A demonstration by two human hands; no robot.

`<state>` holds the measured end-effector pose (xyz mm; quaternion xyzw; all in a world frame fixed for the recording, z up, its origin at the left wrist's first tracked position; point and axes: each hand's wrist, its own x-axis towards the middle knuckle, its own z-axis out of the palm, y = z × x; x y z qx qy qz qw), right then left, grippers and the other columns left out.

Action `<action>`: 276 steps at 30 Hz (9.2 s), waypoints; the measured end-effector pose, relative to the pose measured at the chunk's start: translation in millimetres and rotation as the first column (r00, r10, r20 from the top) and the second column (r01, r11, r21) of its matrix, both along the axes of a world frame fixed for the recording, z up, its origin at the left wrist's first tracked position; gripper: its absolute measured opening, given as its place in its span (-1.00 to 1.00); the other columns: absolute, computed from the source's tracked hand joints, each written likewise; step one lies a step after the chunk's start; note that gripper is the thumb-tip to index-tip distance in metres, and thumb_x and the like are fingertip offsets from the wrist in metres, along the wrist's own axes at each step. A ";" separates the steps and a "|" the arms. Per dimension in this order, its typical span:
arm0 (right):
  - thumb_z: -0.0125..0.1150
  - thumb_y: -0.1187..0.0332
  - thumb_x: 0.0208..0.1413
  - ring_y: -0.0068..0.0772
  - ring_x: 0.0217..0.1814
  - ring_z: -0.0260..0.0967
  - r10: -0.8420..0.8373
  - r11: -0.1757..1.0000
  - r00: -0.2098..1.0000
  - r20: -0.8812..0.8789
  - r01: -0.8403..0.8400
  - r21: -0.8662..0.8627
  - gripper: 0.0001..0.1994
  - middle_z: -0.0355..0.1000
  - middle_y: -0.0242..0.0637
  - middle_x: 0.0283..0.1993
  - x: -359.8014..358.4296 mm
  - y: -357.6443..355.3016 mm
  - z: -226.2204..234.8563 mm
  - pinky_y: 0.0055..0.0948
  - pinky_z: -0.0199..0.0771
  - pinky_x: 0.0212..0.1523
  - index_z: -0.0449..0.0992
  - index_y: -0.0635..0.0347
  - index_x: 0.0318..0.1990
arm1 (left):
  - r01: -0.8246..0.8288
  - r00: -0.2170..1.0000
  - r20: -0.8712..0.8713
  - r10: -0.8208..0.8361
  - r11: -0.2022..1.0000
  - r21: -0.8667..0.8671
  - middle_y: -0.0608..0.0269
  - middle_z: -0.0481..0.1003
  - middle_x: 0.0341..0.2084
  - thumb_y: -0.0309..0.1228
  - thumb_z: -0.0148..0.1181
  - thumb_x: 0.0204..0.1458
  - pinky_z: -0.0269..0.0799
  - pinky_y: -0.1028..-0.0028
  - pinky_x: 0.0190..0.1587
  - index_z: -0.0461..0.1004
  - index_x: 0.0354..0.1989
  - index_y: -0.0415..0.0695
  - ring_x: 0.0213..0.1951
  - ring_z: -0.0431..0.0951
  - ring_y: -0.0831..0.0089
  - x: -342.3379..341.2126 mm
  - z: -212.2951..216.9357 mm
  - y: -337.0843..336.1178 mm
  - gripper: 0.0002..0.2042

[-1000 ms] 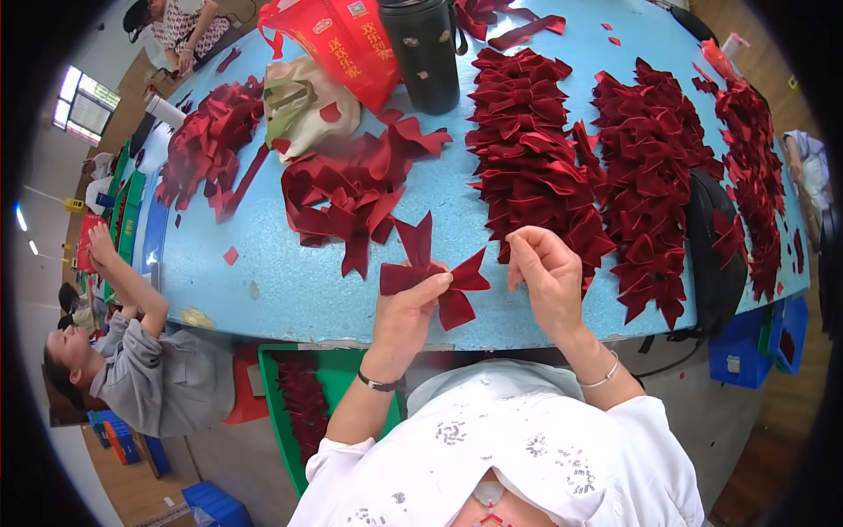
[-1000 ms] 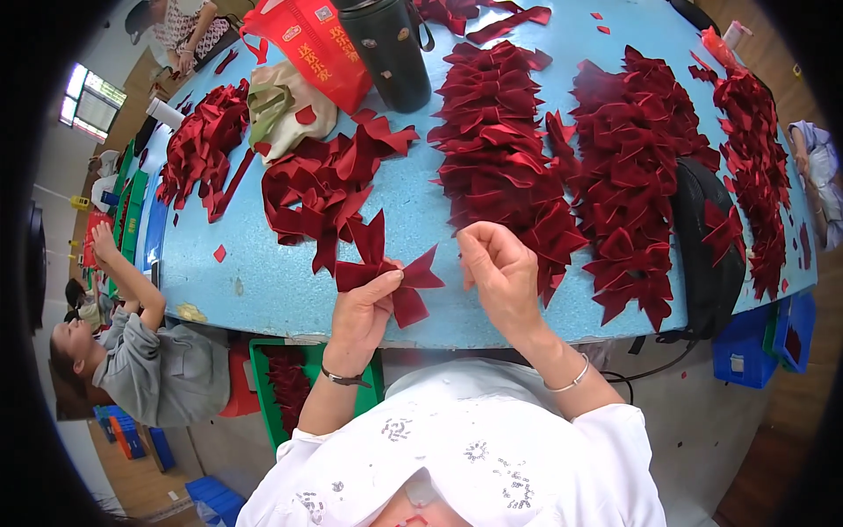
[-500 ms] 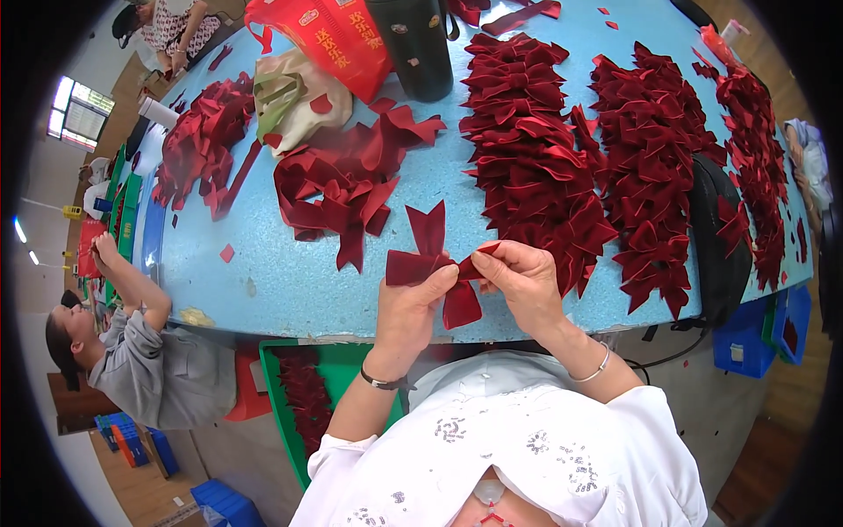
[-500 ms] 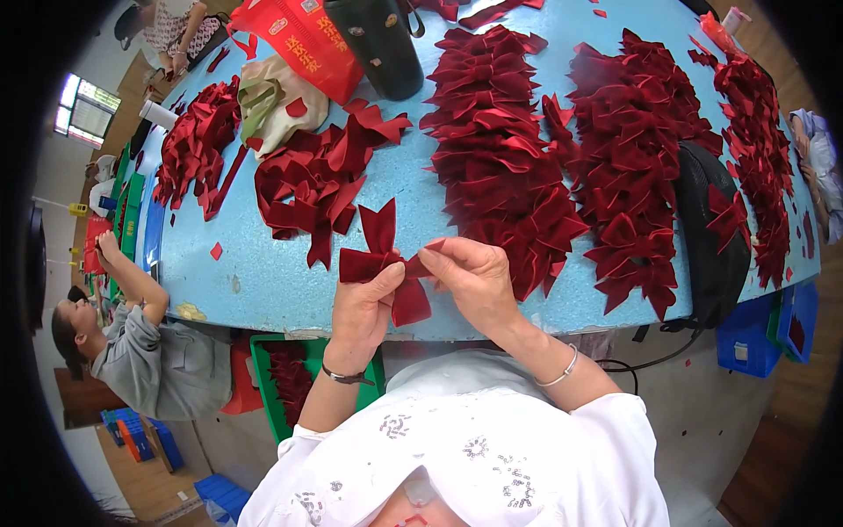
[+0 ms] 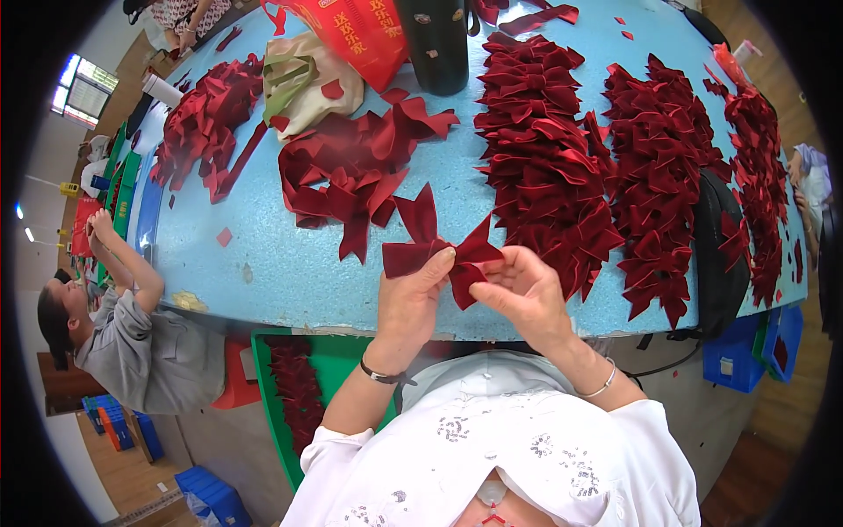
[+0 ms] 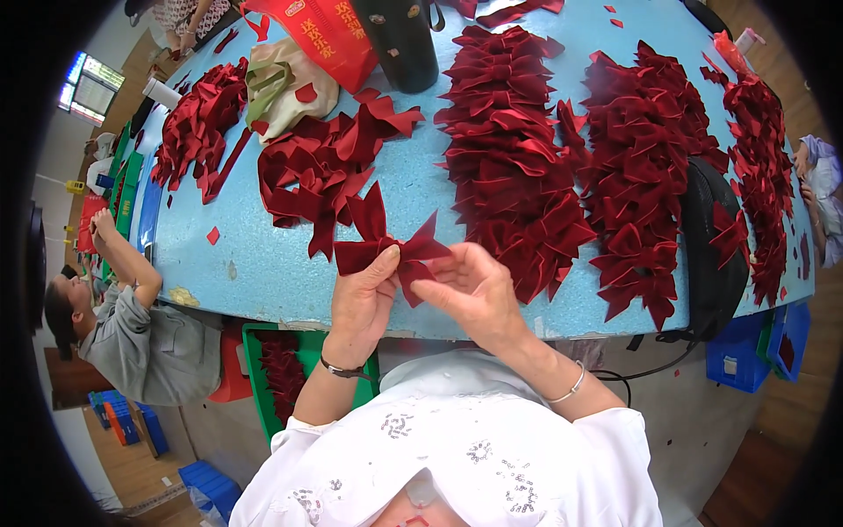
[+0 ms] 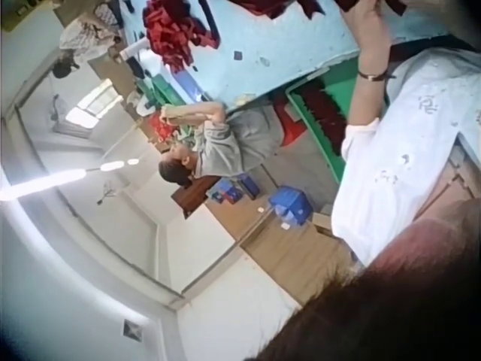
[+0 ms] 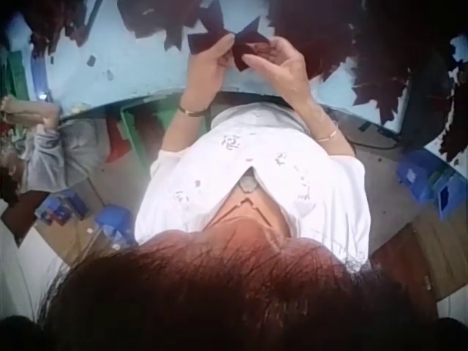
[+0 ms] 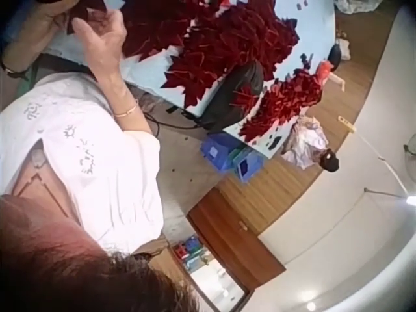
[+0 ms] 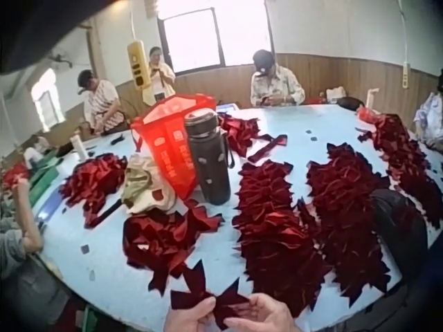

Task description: Folding and assembling red ribbon bows by hand at a workshop table.

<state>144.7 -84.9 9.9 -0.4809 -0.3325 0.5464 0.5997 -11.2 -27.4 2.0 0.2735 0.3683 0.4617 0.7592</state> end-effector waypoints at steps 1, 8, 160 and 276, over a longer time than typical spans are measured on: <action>0.23 0.54 0.07 -0.60 -0.29 0.41 0.018 1.000 0.999 -0.031 -0.018 0.007 -0.83 0.48 -0.29 -0.27 0.5 -0.1 -2.7 -0.56 0.50 -0.33 0.43 0.31 -0.18 | -0.013 1.000 0.008 0.013 1.000 0.002 0.28 0.54 -0.29 -0.53 0.28 -0.01 0.40 0.54 -0.15 0.47 -0.19 -0.21 -0.24 0.52 0.53 2.8 4.1 -1.7 -0.79; 0.23 0.57 0.05 -0.51 -0.26 0.45 0.161 0.985 0.981 -0.104 -0.153 0.078 -0.87 0.48 -0.23 -0.26 25.0 6.3 -7.9 -0.51 0.53 -0.29 0.43 0.33 -0.25 | 0.037 0.991 -0.132 -0.026 0.996 0.076 0.18 0.53 -0.23 -0.58 0.26 -0.01 0.40 0.46 -0.03 0.43 -0.16 -0.27 -0.16 0.52 0.45 -27.4 23.3 -1.2 -0.76; 0.26 0.47 0.08 -0.63 -0.40 0.39 0.156 0.984 0.986 -0.056 -0.150 0.098 -0.88 0.45 -0.36 -0.42 0.2 11.4 -6.1 -0.59 0.41 -0.42 0.55 0.36 -0.28 | 0.287 0.937 -0.198 -0.288 0.957 -0.033 0.22 0.56 -0.45 -0.51 0.32 -0.06 0.40 0.58 -0.34 0.55 -0.33 -0.31 -0.44 0.51 0.58 -7.1 20.8 -19.1 -0.85; 0.26 0.45 0.08 -0.71 -0.41 0.32 0.381 0.919 0.909 -0.169 -0.354 0.171 -0.89 0.44 -0.49 -0.40 7.0 23.6 -0.7 -0.67 0.31 -0.44 0.55 0.27 -0.26 | 0.456 0.765 -0.601 -0.231 0.853 0.253 0.35 0.53 -0.38 -0.40 0.23 0.05 0.35 0.60 -0.20 0.50 -0.14 -0.24 -0.30 0.47 0.63 -19.3 70.5 21.8 -0.76</action>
